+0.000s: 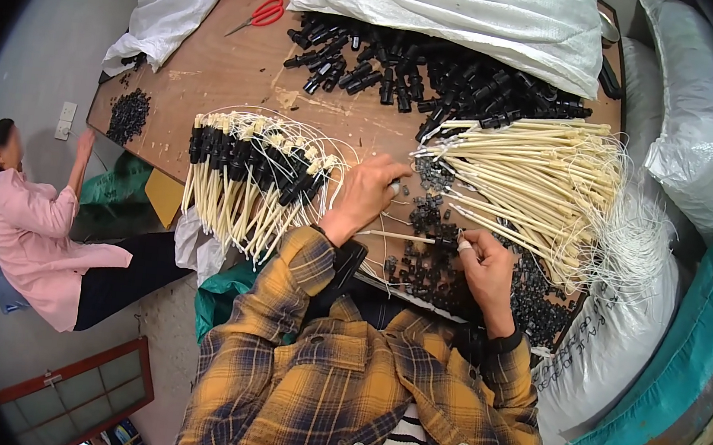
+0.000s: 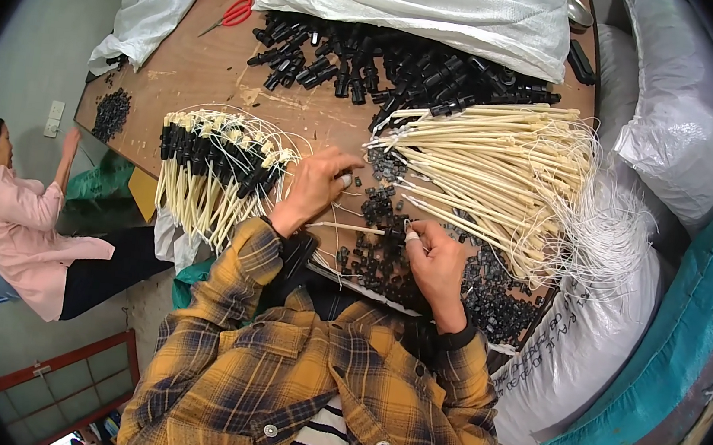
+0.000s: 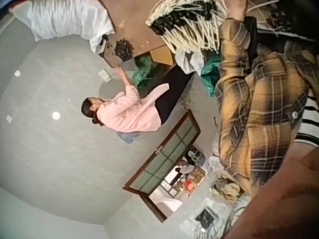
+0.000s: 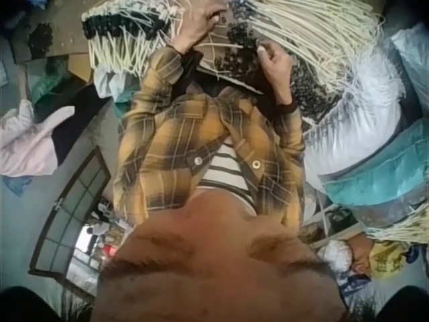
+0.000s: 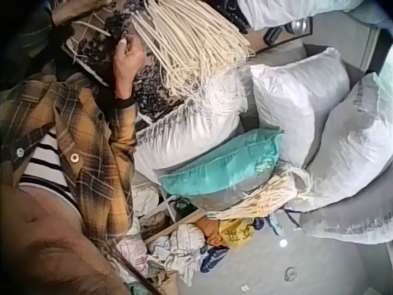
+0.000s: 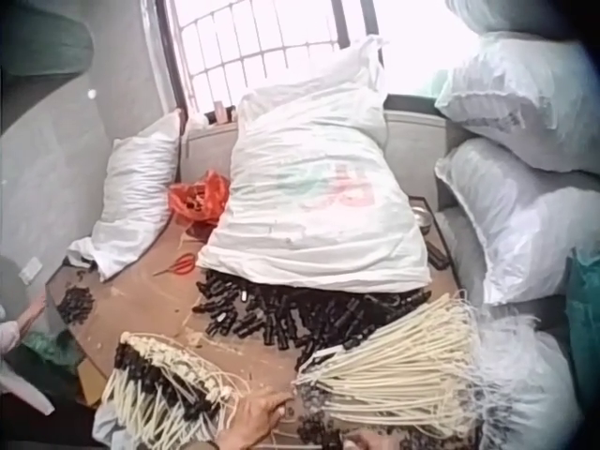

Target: Assembling small black connectors onto bundles of white electrical wires at a workstation.

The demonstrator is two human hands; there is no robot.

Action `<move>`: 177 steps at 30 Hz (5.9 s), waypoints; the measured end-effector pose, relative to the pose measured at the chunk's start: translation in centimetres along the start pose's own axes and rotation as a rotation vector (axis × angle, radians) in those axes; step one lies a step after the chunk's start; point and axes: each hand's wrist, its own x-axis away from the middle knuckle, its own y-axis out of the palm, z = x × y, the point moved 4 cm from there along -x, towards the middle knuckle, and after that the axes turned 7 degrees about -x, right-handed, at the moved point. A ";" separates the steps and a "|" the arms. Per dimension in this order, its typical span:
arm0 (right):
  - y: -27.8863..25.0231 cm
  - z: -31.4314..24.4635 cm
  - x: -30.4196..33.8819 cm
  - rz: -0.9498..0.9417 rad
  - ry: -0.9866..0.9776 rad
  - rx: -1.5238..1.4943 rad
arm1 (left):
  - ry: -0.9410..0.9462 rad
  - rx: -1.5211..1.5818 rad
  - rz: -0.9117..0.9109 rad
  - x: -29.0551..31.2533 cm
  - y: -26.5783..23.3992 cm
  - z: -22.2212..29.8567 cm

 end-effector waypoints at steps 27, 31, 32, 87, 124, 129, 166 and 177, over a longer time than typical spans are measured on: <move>1.9 -1.3 -0.3 -0.092 0.207 -0.642 | -0.056 0.569 0.060 1.8 -0.8 8.7; 2.0 -0.5 -0.3 -0.054 0.190 -0.582 | -0.200 0.470 0.083 1.5 -0.9 9.2; 2.0 -0.6 -0.3 -0.032 0.112 -0.457 | -0.202 0.470 0.083 1.7 -0.7 8.7; 1.5 -7.3 -1.4 0.015 -0.502 0.291 | -0.208 -0.644 0.431 5.3 -13.9 -2.0; -0.2 -4.8 0.4 -0.075 -0.491 0.564 | 0.119 -0.073 -0.418 0.3 -1.7 4.7; -0.5 -6.7 0.6 -0.039 -0.657 0.802 | 0.266 -0.078 -0.094 0.9 -1.4 4.8; -3.7 -6.1 0.4 0.119 -0.473 -0.419 | -0.305 0.032 -0.193 1.8 -4.2 2.4; 2.6 -5.3 0.9 -0.050 -0.498 0.471 | -0.445 0.559 -0.366 1.7 -3.0 5.7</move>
